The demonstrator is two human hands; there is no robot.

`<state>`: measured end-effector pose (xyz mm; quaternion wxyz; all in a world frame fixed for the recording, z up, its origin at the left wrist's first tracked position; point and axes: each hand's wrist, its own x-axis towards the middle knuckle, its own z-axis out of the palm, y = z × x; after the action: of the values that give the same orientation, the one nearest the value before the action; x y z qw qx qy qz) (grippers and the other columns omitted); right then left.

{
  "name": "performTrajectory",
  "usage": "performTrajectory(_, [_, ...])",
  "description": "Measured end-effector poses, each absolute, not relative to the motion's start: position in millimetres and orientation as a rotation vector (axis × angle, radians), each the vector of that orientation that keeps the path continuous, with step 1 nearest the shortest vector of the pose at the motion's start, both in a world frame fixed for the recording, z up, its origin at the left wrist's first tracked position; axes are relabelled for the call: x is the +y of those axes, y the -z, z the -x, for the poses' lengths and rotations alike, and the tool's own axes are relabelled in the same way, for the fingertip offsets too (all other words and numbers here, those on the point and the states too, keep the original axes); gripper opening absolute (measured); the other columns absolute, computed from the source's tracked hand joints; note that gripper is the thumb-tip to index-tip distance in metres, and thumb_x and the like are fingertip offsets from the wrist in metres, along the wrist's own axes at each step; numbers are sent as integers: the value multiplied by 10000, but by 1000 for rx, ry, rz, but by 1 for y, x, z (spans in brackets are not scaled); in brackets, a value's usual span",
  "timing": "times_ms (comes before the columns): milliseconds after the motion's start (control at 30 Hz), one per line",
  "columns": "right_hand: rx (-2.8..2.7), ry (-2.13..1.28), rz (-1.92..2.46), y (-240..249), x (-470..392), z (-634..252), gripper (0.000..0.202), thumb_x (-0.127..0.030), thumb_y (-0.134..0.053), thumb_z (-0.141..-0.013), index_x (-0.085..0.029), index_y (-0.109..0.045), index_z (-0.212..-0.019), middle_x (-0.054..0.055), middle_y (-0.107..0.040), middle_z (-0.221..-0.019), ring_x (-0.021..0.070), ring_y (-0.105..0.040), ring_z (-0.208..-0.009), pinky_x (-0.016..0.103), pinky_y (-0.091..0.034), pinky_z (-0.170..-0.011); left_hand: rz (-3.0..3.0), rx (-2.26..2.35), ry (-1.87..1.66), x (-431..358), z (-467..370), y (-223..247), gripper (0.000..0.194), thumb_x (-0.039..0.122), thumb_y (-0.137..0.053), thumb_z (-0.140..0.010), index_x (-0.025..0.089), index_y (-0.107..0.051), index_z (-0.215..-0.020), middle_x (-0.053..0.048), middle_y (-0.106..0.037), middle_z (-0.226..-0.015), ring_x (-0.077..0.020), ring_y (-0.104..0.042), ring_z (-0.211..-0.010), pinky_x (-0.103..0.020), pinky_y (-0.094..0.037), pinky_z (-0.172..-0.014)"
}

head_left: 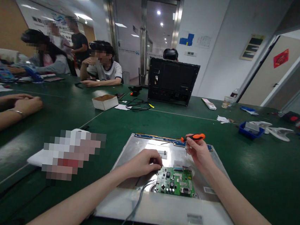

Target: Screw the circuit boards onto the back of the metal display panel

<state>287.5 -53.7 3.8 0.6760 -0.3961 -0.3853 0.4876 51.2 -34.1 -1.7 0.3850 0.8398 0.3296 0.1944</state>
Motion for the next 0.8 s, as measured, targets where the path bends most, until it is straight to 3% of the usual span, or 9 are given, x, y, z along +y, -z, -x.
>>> performTrajectory(133, [-933,-966,910,-18,-60,-270,390,-405,-887,-628,-175,-688,-872,2,-669,-707,102,-508,-532,209,-384,-409,-2147,821,-490,-32,-51,2,43,160,-687,-795,167,-729,-786,-12,-674,-765,-159,-587,-725,-255,-447,-683])
performTrajectory(333, [-1409,-543,875,-45,-69,-241,573,-313,-739,-814,-255,-471,-1318,-13,-701,-840,117,-567,-553,234,-427,-481,-2102,790,-478,-30,-49,5,60,175,-674,-816,161,-732,-816,-20,-697,-785,-165,-610,-744,-258,-463,-697])
performTrajectory(467, [-1801,-280,872,-62,-64,-233,442,-232,-663,-854,-273,-495,-1261,-61,-618,-704,117,-539,-531,246,-380,-540,-2109,770,-474,-29,-48,5,72,175,-655,-829,165,-726,-836,-21,-712,-818,-173,-626,-778,-275,-485,-746])
performTrajectory(567, [-1943,-300,879,-76,-60,-232,365,-219,-637,-858,-261,-475,-1183,-80,-583,-658,105,-514,-484,229,-332,-520,-2094,766,-471,-30,-47,4,67,176,-658,-823,162,-722,-839,-25,-717,-824,-176,-632,-783,-280,-494,-749])
performTrajectory(800, [-2007,-310,859,-85,-65,-238,324,-203,-633,-841,-252,-437,-1094,-71,-570,-687,111,-541,-524,225,-354,-528,-2169,752,-468,-30,-46,2,152,101,-613,-794,167,-737,-851,-19,-707,-817,-164,-615,-763,-260,-477,-722])
